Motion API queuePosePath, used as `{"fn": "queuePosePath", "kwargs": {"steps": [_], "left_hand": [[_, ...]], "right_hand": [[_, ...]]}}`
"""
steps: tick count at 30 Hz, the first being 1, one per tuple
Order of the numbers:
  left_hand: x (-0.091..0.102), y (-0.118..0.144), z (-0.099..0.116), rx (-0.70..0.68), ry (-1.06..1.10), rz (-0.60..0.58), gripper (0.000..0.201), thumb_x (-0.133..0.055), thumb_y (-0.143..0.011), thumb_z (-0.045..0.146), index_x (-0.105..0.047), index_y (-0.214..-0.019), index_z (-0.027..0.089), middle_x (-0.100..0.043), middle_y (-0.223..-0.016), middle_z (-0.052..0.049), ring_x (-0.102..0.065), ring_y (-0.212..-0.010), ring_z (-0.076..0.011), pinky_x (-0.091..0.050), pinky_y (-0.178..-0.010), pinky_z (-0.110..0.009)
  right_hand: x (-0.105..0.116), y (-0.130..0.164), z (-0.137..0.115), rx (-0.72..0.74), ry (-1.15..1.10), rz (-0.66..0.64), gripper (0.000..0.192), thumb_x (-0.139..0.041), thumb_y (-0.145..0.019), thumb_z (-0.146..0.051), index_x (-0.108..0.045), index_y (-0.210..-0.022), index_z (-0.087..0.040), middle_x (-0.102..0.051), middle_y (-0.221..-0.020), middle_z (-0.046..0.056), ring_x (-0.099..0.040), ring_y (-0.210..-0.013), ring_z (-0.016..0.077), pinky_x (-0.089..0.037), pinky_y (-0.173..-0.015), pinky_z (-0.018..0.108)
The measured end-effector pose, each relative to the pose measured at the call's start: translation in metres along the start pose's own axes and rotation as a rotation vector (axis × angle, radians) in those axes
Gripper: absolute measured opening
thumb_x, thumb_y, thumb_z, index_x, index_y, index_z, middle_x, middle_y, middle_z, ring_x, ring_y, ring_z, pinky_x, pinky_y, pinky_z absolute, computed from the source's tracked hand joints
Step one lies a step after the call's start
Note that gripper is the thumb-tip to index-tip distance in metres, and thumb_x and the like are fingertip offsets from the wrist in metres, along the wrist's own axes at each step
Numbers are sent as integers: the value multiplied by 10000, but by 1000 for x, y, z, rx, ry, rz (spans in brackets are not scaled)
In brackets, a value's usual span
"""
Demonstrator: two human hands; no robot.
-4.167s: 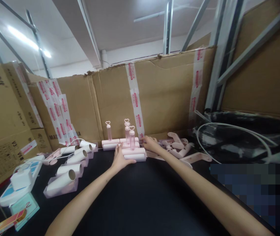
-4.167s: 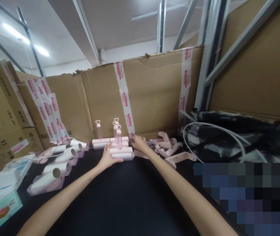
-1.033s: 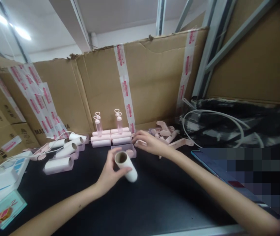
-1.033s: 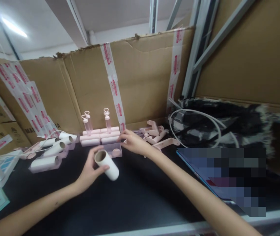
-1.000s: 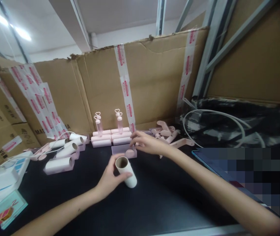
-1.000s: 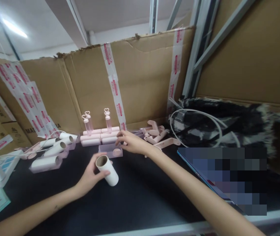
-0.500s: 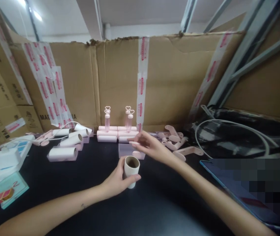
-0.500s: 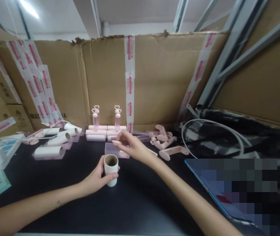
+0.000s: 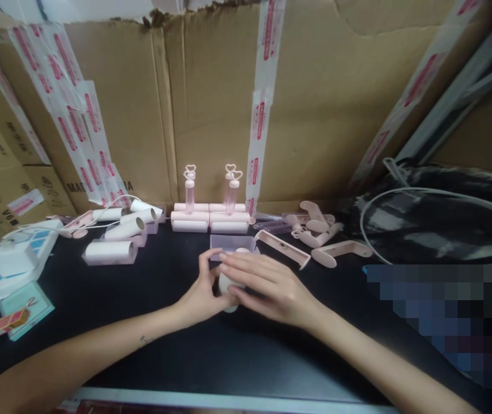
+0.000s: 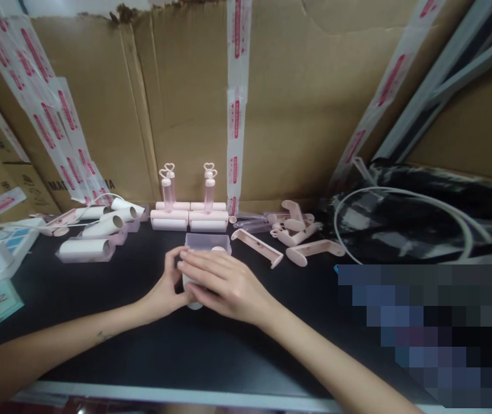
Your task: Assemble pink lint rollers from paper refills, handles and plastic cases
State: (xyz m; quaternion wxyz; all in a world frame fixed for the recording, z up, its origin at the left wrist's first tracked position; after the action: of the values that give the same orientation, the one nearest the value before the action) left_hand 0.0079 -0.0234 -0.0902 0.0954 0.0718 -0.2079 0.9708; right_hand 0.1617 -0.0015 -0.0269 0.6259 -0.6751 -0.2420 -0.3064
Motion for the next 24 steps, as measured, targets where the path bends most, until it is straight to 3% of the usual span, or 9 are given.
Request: {"fn": "queuePosePath", "kwargs": {"steps": [4,7,9,10,12,14,17,21,24], "left_hand": [[3,1,3,-32,23,-52,731,-639,-766,270,-101,-1260,231,-424,-1309,-165,-479,-1212,-255,-386,-1008,-419],[26,-6,14,-166,-133,-189,794,-624,-766,376,-65,-1300,198,-378,-1349,-192,-394,-1282,-268,-293,-1071,-433],[48,-22,24,-280,-244,-223,774,-531,-788,523,-74,-1317,190,-329,-1387,-190,-327,-1318,-269,-254,-1087,-436],[59,-33,30,-323,-280,-174,728,-439,-816,573,-74,-1321,194,-351,-1372,-179,-350,-1299,-260,-274,-1071,-435],[70,-62,40,-338,-466,-143,545,-260,-900,508,-146,-1322,182,-447,-1272,-154,-433,-1206,-234,-335,-1010,-423],[63,-90,46,-313,-731,-275,401,-256,-927,372,-345,-1264,175,-530,-1140,-117,-476,-1088,-222,-359,-958,-402],[36,-125,44,-301,-947,-525,240,-454,-853,236,-625,-1021,217,-579,-973,-63,-466,-960,-227,-347,-921,-386],[6,-150,28,-299,-1011,-704,201,-620,-736,179,-714,-900,247,-549,-948,-54,-446,-917,-234,-347,-885,-381],[-2,-156,14,-281,-1014,-762,234,-685,-680,176,-722,-897,255,-525,-981,-52,-446,-926,-240,-348,-885,-397]], "right_hand": [[-2,0,-1,-44,-55,11,402,-619,-821,-192,-570,-1218,-230,-600,-1232,89,-551,-1148,214,-449,-988,384],[-4,0,-3,-100,-137,66,397,-638,-814,-212,-584,-1207,-194,-598,-1230,109,-533,-1169,219,-434,-1008,381],[-5,1,-5,-115,-166,102,366,-626,-821,-179,-600,-1186,-176,-611,-1211,108,-531,-1172,206,-433,-1013,352],[-5,1,-5,-120,-181,110,347,-611,-830,-163,-606,-1177,-175,-613,-1210,103,-531,-1172,198,-432,-1013,341],[-5,2,-5,-136,-204,113,329,-596,-842,-173,-609,-1171,-188,-612,-1215,90,-535,-1168,190,-423,-1020,337],[-6,3,-5,-162,-207,111,331,-591,-851,-201,-597,-1182,-211,-610,-1222,78,-546,-1153,182,-406,-1030,344],[-9,6,-7,-190,-192,124,343,-563,-871,-212,-565,-1214,-217,-585,-1250,91,-525,-1172,176,-394,-1028,356],[-13,9,-16,-226,-178,106,341,-566,-868,-250,-579,-1203,-187,-488,-1326,148,-447,-1244,206,-402,-1006,347],[-14,11,-21,-227,-174,34,334,-524,-891,-270,-576,-1210,-185,-440,-1351,162,-435,-1250,209,-409,-993,325]]}}
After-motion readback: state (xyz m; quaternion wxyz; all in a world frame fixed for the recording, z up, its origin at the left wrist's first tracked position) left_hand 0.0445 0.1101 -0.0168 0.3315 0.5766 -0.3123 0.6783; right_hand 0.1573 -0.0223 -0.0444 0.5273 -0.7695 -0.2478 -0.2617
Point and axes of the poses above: each hand's wrist, its own y-axis away from the middle knuckle, its own x-axis out of the back of the hand, z = x × y, the point moved 2 cm from there along -y, towards the middle knuckle
